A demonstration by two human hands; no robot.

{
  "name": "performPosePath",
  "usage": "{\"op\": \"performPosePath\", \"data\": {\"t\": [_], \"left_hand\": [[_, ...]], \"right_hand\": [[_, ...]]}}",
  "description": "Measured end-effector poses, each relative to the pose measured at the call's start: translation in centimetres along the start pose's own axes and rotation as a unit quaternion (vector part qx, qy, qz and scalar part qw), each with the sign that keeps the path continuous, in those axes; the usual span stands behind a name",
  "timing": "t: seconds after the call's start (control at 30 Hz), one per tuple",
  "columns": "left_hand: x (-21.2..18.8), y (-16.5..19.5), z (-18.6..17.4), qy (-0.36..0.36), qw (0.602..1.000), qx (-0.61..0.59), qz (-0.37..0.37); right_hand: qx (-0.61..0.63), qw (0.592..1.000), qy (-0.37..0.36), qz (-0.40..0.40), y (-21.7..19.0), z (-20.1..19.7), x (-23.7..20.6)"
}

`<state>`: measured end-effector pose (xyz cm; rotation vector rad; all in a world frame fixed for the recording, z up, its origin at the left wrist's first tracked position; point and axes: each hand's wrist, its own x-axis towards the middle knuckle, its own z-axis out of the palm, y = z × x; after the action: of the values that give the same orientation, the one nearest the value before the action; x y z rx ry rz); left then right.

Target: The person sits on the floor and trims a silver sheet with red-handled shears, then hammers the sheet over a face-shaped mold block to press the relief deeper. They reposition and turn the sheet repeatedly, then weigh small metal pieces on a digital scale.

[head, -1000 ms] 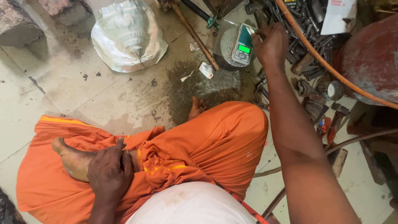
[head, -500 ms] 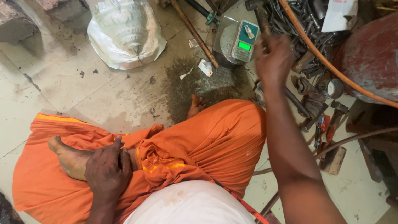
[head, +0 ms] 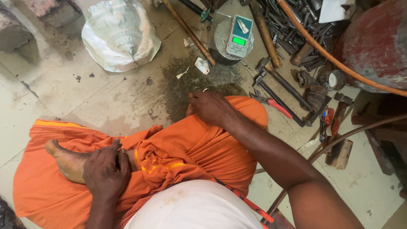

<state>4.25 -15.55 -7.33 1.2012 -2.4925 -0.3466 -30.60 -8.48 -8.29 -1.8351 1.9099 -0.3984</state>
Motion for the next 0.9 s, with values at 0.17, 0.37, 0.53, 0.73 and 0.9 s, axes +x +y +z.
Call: {"op": "performPosePath", "data": {"t": [0.17, 0.37, 0.53, 0.73, 0.9], "left_hand": [[0.0, 0.1, -0.1, 0.001, 1.000, -0.001, 0.003], [0.2, 0.4, -0.3, 0.008, 1.000, -0.009, 0.005], [0.3, 0.5, -0.4, 0.019, 0.999, -0.033, 0.008], [0.4, 0.4, -0.7, 0.030, 0.999, -0.039, 0.024], [0.7, 0.4, -1.0, 0.038, 0.998, -0.041, 0.025]], "right_hand": [[0.037, 0.999, 0.006, -0.006, -0.7, -0.5, -0.2], [0.022, 1.000, 0.001, -0.007, -0.1, 0.3, -0.4], [-0.070, 0.997, -0.021, -0.036, 3.1, 1.3, 2.0], [-0.101, 0.992, 0.077, 0.002, 7.9, 1.7, 8.8], [-0.191, 0.981, 0.030, -0.022, 8.3, 4.9, 11.9]]}}
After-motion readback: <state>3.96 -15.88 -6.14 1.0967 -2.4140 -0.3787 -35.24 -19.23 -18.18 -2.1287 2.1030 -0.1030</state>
